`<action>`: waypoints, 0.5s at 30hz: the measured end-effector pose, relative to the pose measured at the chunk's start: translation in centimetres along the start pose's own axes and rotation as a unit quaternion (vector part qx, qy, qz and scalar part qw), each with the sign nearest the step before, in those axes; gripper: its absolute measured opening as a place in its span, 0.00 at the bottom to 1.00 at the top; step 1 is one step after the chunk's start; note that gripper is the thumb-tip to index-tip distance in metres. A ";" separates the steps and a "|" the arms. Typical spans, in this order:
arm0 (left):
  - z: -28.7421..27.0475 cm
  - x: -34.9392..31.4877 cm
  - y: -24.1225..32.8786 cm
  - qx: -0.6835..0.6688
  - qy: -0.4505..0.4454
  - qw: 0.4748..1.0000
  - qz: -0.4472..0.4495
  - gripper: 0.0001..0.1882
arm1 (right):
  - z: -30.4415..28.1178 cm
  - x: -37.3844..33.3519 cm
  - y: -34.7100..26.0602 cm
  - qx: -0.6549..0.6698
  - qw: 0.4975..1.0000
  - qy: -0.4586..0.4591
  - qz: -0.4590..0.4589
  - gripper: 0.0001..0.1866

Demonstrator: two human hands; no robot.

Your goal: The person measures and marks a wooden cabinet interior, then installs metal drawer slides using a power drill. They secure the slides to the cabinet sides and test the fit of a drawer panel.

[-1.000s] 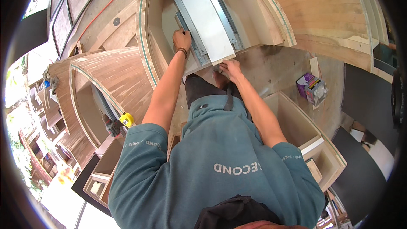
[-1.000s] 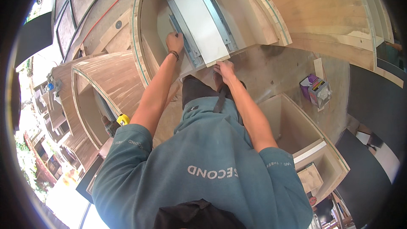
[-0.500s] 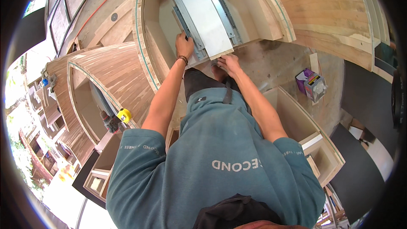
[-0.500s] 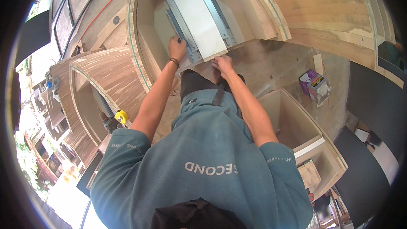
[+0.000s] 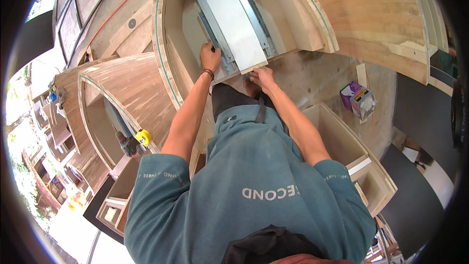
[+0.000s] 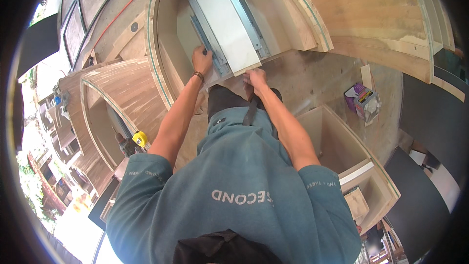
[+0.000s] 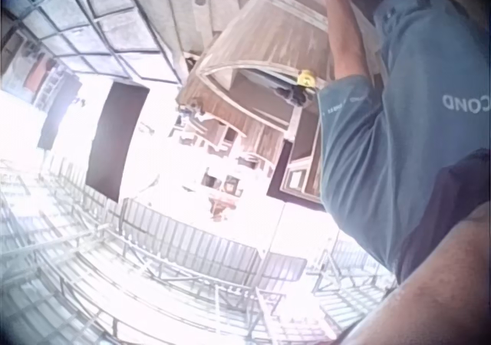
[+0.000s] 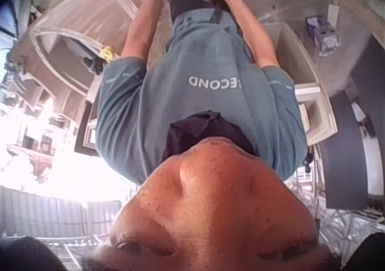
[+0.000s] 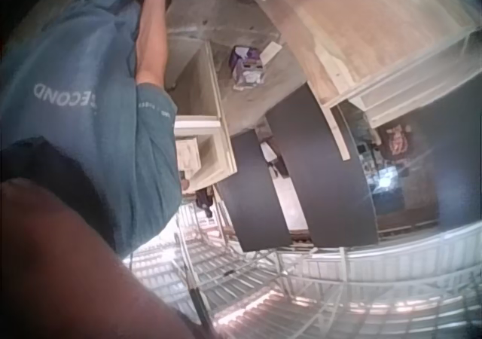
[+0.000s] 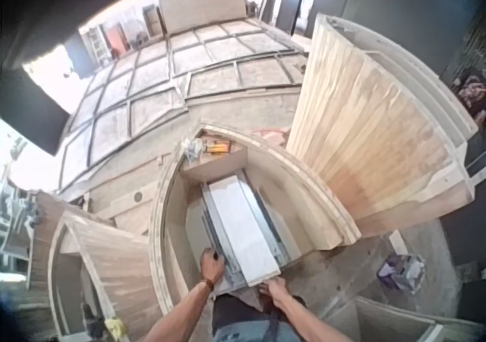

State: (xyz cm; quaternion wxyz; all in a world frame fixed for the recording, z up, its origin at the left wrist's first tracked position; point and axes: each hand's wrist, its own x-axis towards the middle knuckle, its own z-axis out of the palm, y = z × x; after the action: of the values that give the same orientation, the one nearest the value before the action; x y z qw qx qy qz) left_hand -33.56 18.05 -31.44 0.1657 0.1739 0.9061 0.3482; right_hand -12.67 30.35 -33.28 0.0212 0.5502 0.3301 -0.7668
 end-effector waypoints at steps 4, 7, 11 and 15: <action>0.0 0.2 -0.2 0.015 -0.022 1.000 -0.009 0.15 | -0.2 0.1 0.1 -0.013 1.000 0.002 0.008 0.15; 0.1 0.1 0.0 -0.003 -0.026 0.999 -0.024 0.16 | -0.4 0.2 0.4 -0.010 1.000 0.003 0.003 0.15; -0.1 0.3 -0.3 0.014 -0.040 0.998 -0.038 0.20 | -0.5 0.1 -0.2 -0.022 1.000 -0.016 0.015 0.15; 0.2 -0.1 1.5 0.013 -0.028 0.998 -0.062 0.31 | -1.1 0.7 -0.4 -0.057 0.998 -0.028 0.005 0.16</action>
State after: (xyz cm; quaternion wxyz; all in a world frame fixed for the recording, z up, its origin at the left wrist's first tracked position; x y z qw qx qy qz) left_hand -33.10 19.17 -30.53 0.2103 0.1298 0.9144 0.3207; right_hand -12.17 31.50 -33.90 0.0654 0.5279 0.3701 -0.7616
